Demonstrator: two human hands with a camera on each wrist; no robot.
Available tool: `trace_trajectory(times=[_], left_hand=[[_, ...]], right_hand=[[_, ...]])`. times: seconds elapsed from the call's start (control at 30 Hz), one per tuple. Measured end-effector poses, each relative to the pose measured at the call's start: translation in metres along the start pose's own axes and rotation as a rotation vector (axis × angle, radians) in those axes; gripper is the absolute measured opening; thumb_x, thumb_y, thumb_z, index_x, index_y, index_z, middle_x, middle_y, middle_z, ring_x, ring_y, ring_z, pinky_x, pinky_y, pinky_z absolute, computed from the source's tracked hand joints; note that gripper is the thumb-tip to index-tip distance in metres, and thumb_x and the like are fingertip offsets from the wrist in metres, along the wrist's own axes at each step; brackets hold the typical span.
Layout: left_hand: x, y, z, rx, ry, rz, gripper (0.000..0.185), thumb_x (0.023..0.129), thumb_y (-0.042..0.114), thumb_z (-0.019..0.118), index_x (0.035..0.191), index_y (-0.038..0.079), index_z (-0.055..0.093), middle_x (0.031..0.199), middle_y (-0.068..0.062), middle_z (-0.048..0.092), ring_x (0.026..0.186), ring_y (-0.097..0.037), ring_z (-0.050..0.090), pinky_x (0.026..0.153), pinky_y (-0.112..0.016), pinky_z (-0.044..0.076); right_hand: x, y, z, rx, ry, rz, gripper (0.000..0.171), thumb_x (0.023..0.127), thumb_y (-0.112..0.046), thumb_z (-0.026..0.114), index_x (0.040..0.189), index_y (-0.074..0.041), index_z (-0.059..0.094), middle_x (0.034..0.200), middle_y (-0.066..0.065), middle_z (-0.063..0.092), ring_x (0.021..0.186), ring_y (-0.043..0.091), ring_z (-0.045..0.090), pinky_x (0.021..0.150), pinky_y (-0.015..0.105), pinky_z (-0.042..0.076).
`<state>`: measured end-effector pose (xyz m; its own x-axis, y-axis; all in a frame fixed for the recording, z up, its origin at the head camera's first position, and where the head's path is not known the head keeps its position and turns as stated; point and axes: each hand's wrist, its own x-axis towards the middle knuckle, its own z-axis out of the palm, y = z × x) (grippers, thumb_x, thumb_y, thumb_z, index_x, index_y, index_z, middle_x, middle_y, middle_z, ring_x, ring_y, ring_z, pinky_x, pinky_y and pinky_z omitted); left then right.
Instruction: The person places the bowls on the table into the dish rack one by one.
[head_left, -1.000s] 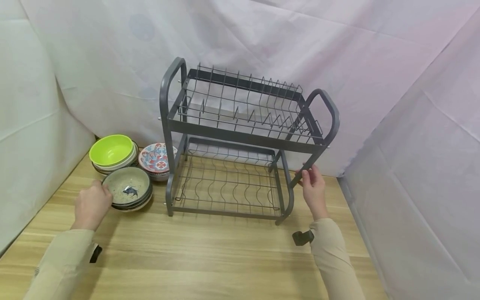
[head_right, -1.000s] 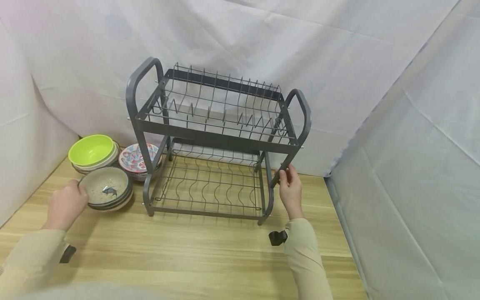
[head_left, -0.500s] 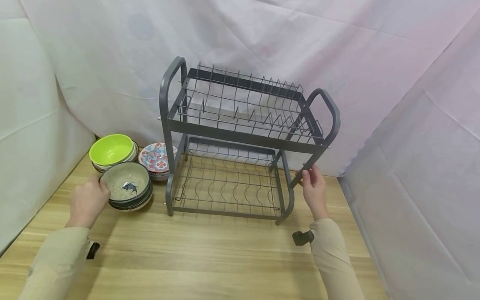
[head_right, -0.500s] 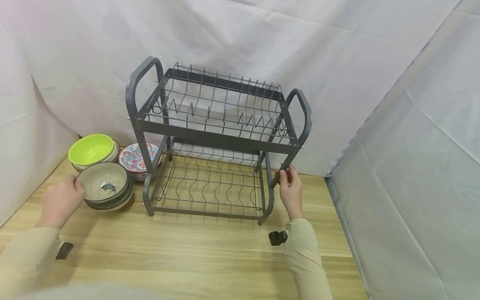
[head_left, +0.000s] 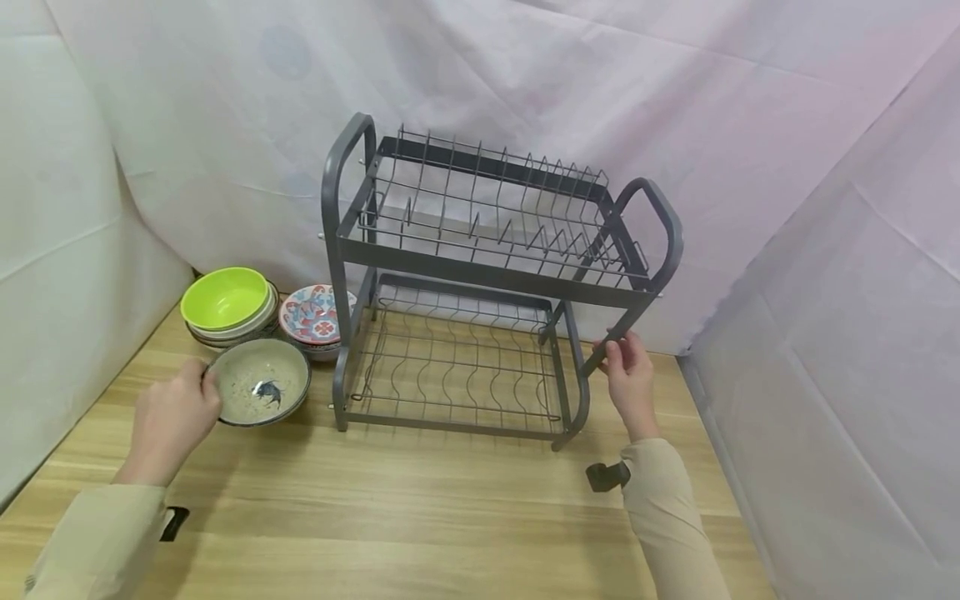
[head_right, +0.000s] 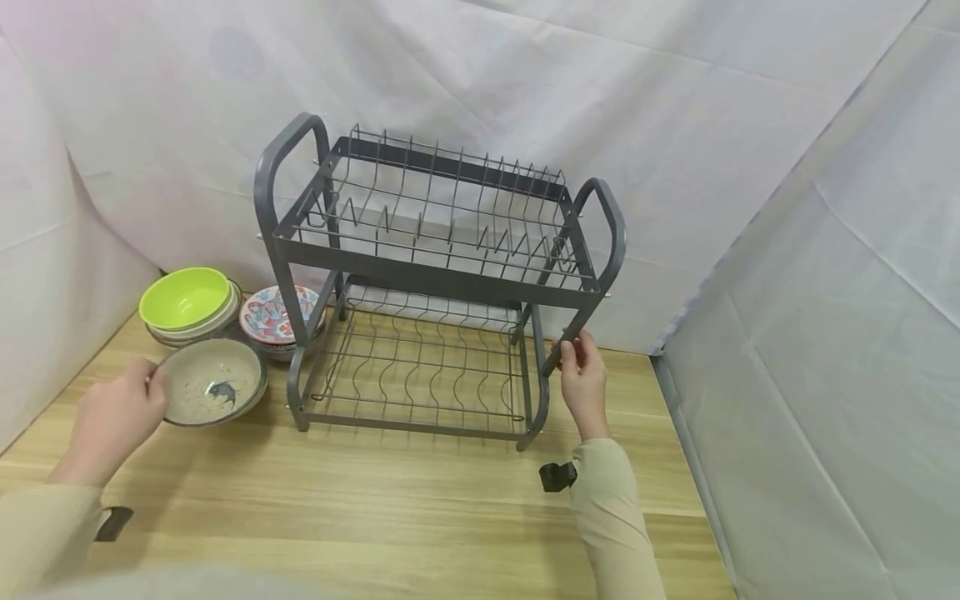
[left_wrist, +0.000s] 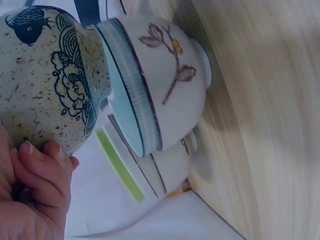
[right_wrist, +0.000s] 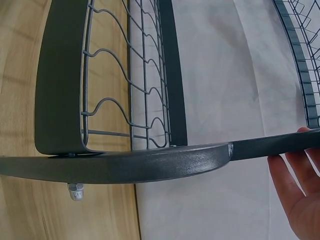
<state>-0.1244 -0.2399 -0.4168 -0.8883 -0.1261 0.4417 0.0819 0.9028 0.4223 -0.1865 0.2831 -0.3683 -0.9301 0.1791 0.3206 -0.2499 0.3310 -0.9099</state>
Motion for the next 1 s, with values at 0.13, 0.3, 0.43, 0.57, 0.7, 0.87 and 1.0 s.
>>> trace_trajectory(times=[0.13, 0.3, 0.43, 0.57, 0.7, 0.87, 1.0], left_hand=[[-0.008, 0.006, -0.002, -0.006, 0.008, 0.035, 0.014, 0.084, 0.003, 0.047, 0.073, -0.007, 0.047, 0.045, -0.014, 0.039, 0.037, -0.034, 0.036, 0.036, -0.048, 0.026], [-0.016, 0.014, -0.004, -0.018, 0.015, 0.059, 0.013, 0.084, 0.003, 0.05, 0.075, -0.006, 0.048, 0.045, -0.011, 0.038, 0.038, -0.029, 0.034, 0.035, -0.045, 0.026], [-0.023, 0.021, -0.004, -0.027, 0.041, 0.11, 0.017, 0.082, 0.002, 0.052, 0.069, -0.001, 0.043, 0.044, -0.004, 0.032, 0.038, -0.024, 0.031, 0.033, -0.038, 0.023], [-0.031, 0.032, -0.003, -0.046, 0.022, 0.144, 0.018, 0.082, 0.001, 0.052, 0.068, 0.002, 0.042, 0.045, -0.001, 0.029, 0.038, -0.019, 0.029, 0.034, -0.032, 0.022], [-0.036, 0.044, -0.001, -0.055, -0.025, 0.14, 0.013, 0.082, 0.002, 0.053, 0.072, 0.001, 0.045, 0.045, -0.001, 0.032, 0.039, -0.02, 0.032, 0.034, -0.034, 0.026], [-0.042, 0.057, 0.004, -0.058, -0.073, 0.153, 0.007, 0.083, 0.002, 0.055, 0.078, 0.0, 0.05, 0.047, 0.0, 0.035, 0.04, -0.017, 0.033, 0.035, -0.032, 0.026], [-0.048, 0.066, 0.011, -0.067, -0.078, 0.186, 0.008, 0.081, 0.002, 0.057, 0.078, 0.001, 0.051, 0.047, 0.002, 0.035, 0.04, -0.014, 0.032, 0.036, -0.031, 0.026]], right_hand=[[-0.004, -0.013, 0.0, -0.012, -0.006, 0.008, 0.026, 0.094, -0.003, 0.043, 0.118, 0.007, 0.046, 0.081, -0.018, 0.058, 0.084, 0.004, 0.061, 0.075, 0.028, 0.05], [-0.007, -0.025, 0.002, -0.04, -0.012, -0.01, 0.026, 0.094, -0.001, 0.042, 0.117, 0.01, 0.046, 0.081, -0.02, 0.057, 0.081, -0.003, 0.059, 0.076, 0.031, 0.049], [-0.007, -0.026, 0.002, -0.037, -0.015, -0.013, 0.026, 0.093, -0.001, 0.042, 0.117, 0.011, 0.045, 0.081, -0.02, 0.057, 0.08, -0.006, 0.058, 0.075, 0.031, 0.049], [-0.006, -0.025, 0.001, -0.042, -0.013, -0.016, 0.026, 0.093, -0.001, 0.043, 0.116, 0.01, 0.046, 0.08, -0.021, 0.057, 0.08, -0.004, 0.058, 0.074, 0.03, 0.05], [-0.005, -0.024, 0.002, -0.054, -0.012, -0.016, 0.025, 0.093, -0.001, 0.042, 0.116, 0.01, 0.046, 0.08, -0.021, 0.057, 0.08, -0.003, 0.059, 0.074, 0.03, 0.05], [-0.006, -0.024, 0.003, -0.058, -0.012, -0.008, 0.025, 0.093, -0.001, 0.042, 0.116, 0.01, 0.046, 0.08, -0.021, 0.057, 0.081, -0.003, 0.059, 0.075, 0.03, 0.05], [-0.006, -0.024, 0.003, -0.055, -0.014, -0.003, 0.026, 0.094, -0.001, 0.042, 0.116, 0.01, 0.046, 0.08, -0.021, 0.057, 0.08, -0.006, 0.058, 0.075, 0.029, 0.05]])
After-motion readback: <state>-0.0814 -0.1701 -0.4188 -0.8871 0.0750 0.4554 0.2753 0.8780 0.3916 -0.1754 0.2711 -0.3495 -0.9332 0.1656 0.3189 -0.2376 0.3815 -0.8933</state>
